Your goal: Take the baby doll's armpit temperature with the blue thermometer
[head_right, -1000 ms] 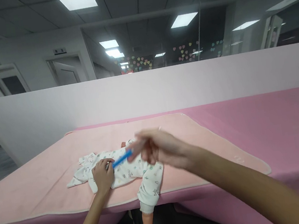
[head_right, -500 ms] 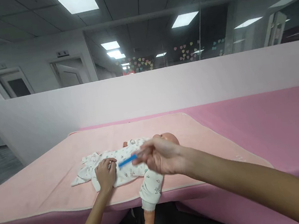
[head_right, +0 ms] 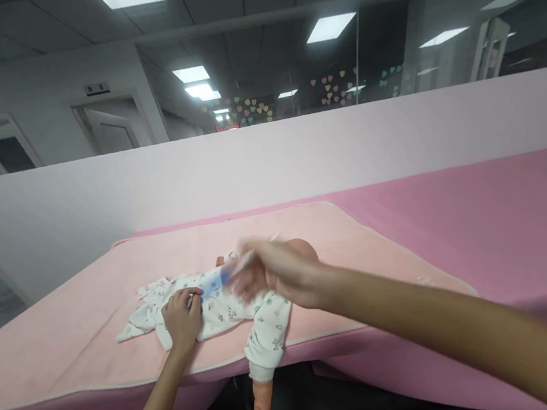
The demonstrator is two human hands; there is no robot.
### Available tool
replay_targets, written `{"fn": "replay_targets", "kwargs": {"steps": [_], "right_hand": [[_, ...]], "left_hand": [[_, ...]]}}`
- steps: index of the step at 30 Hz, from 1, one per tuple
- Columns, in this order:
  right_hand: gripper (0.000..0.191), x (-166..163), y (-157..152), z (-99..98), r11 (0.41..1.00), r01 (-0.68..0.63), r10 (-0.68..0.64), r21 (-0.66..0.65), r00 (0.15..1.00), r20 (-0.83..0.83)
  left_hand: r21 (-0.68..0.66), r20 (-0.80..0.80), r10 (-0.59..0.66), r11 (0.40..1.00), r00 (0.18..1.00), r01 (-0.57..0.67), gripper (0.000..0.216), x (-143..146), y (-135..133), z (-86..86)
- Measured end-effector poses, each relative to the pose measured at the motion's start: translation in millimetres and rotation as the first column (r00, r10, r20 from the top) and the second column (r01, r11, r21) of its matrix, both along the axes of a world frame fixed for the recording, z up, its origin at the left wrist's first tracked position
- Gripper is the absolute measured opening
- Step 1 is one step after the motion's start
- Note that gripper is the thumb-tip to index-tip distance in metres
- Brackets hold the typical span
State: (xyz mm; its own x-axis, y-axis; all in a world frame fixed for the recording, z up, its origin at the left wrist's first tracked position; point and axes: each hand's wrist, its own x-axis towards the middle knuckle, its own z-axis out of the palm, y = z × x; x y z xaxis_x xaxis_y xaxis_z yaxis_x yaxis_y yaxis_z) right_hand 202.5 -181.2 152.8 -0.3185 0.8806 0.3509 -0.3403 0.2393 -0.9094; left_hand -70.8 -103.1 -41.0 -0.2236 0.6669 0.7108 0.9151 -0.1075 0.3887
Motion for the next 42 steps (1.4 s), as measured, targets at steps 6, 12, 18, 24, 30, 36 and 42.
{"fn": "replay_targets", "kwargs": {"steps": [6,12,18,24,30,36,42], "right_hand": [[0.046,6,-5,-10.0,0.977,0.165,-0.122,0.137,0.952,-0.280],[0.033,10,20,-100.3,0.908,-0.025,0.124,-0.418,0.969,0.213],[0.027,38,54,-160.7,0.817,0.281,-0.115,-0.504,0.935,0.335],[0.036,63,70,-183.2,0.769,0.317,-0.100,-0.555,0.917,0.386],[0.022,90,79,-199.8,0.739,0.449,-0.314,-0.502,0.889,0.333],[0.026,37,77,-180.6,0.731,0.678,-0.670,0.073,0.694,0.265],[0.027,-57,102,-168.3,0.642,0.539,-0.731,0.545,0.645,0.223]], "left_hand": [[0.006,0.001,0.003,1.000,1.000,-0.003,0.019,0,1,-0.4],[0.001,0.018,0.001,1.000,1.000,-0.001,0.019,0,1,-1.6],[0.016,0.027,-0.016,1.000,1.000,0.015,0.018,-1,1,-1.8],[0.105,0.047,0.005,0.994,0.999,-0.010,0.017,3,-3,-1.0],[0.341,-0.075,-0.133,0.928,0.988,0.151,0.015,51,-15,15.4],[0.140,-0.049,-0.310,0.939,0.950,0.313,0.021,130,10,31.9],[0.091,-0.095,-0.210,0.972,0.973,0.218,0.017,135,29,8.3]]}}
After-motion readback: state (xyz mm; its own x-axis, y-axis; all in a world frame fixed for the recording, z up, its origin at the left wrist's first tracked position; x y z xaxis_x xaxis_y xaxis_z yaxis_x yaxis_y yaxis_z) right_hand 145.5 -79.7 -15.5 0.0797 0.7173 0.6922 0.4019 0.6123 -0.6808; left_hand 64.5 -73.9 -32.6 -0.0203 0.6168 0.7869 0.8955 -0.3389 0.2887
